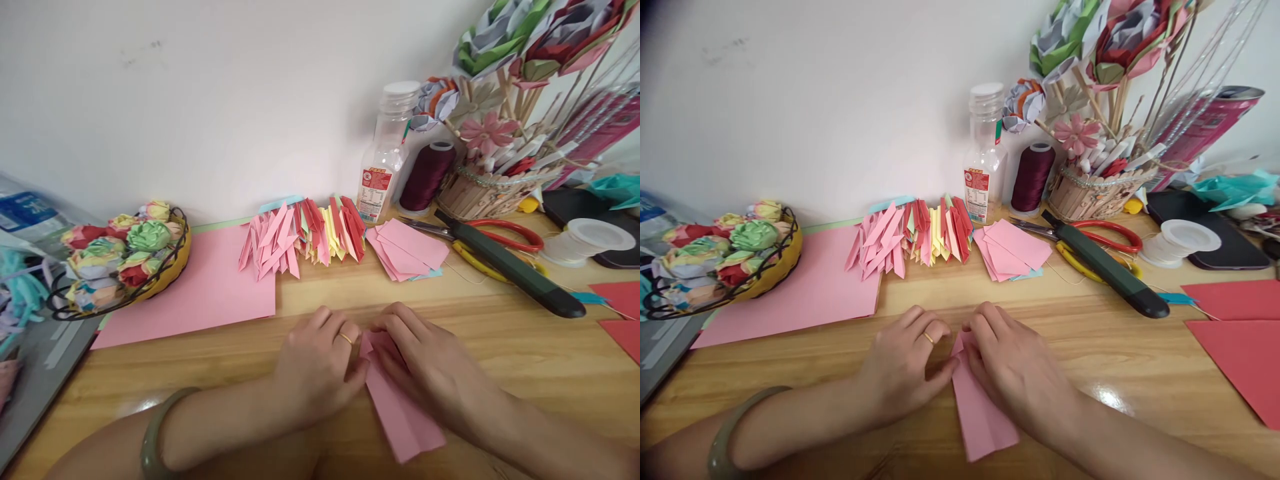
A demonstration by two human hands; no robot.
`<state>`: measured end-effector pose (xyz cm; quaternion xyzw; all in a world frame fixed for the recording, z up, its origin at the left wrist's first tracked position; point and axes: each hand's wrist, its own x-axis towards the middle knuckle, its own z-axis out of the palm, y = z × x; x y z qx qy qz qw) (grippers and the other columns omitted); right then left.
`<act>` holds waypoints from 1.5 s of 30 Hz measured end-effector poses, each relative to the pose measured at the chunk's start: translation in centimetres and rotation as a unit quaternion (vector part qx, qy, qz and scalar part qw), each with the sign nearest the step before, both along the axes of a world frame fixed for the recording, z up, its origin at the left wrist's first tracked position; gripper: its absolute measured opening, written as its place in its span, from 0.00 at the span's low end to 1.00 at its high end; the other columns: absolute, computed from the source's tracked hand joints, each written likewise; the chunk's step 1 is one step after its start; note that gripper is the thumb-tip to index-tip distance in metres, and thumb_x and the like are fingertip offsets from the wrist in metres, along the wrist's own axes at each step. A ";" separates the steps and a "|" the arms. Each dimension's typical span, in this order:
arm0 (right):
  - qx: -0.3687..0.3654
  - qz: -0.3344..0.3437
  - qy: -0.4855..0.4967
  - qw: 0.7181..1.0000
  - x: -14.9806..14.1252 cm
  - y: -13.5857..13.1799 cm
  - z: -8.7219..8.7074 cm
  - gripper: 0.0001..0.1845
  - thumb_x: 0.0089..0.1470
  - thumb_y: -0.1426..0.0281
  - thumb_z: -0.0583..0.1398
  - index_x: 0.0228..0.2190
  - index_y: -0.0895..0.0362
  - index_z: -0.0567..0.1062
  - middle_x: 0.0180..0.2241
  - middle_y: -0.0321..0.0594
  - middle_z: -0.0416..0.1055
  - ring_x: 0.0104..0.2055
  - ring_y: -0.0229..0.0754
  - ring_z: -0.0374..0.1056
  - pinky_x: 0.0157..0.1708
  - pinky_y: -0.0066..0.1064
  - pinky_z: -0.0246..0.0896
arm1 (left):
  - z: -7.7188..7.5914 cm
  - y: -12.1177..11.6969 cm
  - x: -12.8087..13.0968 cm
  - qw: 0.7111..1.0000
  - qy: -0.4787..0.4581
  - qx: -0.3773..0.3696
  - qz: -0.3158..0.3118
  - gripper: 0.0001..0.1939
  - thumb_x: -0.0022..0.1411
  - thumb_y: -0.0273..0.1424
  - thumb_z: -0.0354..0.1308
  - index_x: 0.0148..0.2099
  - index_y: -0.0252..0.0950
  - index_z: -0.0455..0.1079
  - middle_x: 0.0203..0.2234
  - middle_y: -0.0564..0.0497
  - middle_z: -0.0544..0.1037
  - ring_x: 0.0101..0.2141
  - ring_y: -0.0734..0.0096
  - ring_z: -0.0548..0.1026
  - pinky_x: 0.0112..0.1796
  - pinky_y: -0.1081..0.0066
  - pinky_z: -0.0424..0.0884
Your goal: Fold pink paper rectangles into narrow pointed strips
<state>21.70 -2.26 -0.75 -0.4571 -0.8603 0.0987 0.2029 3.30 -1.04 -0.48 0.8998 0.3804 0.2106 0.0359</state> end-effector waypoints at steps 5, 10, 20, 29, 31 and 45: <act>-0.022 0.011 0.052 0.998 0.2 -0.1 -0.1 0.03 0.54 0.76 0.53 0.32 0.56 0.62 0.30 0.40 0.66 0.32 0.42 0.63 0.29 0.33 0.62 | -0.2 0.9 -0.4 1.000 -0.027 -0.013 -0.004 0.06 0.60 0.29 0.53 0.37 0.33 0.69 0.30 0.49 0.72 0.32 0.64 0.67 0.30 0.67 0.68; -0.040 0.009 0.086 0.995 0.5 0.3 -0.1 0.05 0.53 0.76 0.55 0.34 0.57 0.65 0.32 0.41 0.68 0.35 0.42 0.66 0.32 0.33 0.64 | -0.4 1.1 -0.4 0.998 -0.054 0.001 -0.024 0.08 0.63 0.28 0.52 0.39 0.34 0.72 0.29 0.49 0.72 0.32 0.68 0.67 0.31 0.70 0.68; -0.030 0.040 0.109 0.993 0.8 0.8 -0.1 0.12 0.56 0.75 0.55 0.43 0.58 0.69 0.39 0.46 0.68 0.41 0.44 0.65 0.39 0.39 0.67 | -0.5 1.5 -0.6 0.992 -0.030 0.097 -0.076 0.09 0.63 0.22 0.50 0.37 0.31 0.72 0.28 0.49 0.73 0.30 0.71 0.66 0.27 0.74 0.67; -0.021 0.079 0.020 0.996 1.0 1.3 0.5 0.14 0.61 0.70 0.50 0.43 0.58 0.72 0.39 0.46 0.66 0.42 0.45 0.62 0.41 0.41 0.65 | -1.0 1.4 -0.3 0.993 -0.024 0.097 -0.057 0.09 0.64 0.22 0.50 0.32 0.30 0.69 0.26 0.51 0.72 0.28 0.72 0.66 0.26 0.74 0.67; -0.011 0.081 -0.007 0.997 1.1 1.4 0.5 0.15 0.61 0.68 0.49 0.44 0.58 0.72 0.40 0.47 0.66 0.43 0.46 0.61 0.41 0.42 0.64 | -1.1 1.3 -0.3 0.994 -0.026 0.089 -0.053 0.09 0.64 0.22 0.49 0.32 0.31 0.68 0.25 0.51 0.72 0.28 0.73 0.67 0.26 0.74 0.68; -0.017 0.002 0.061 0.998 1.6 1.7 -0.1 0.10 0.57 0.68 0.56 0.40 0.59 0.72 0.35 0.45 0.68 0.39 0.45 0.64 0.37 0.39 0.64 | 0.2 2.0 -1.6 0.979 0.040 0.063 -0.190 0.13 0.61 0.20 0.46 0.44 0.24 0.69 0.41 0.42 0.74 0.46 0.59 0.67 0.48 0.57 0.67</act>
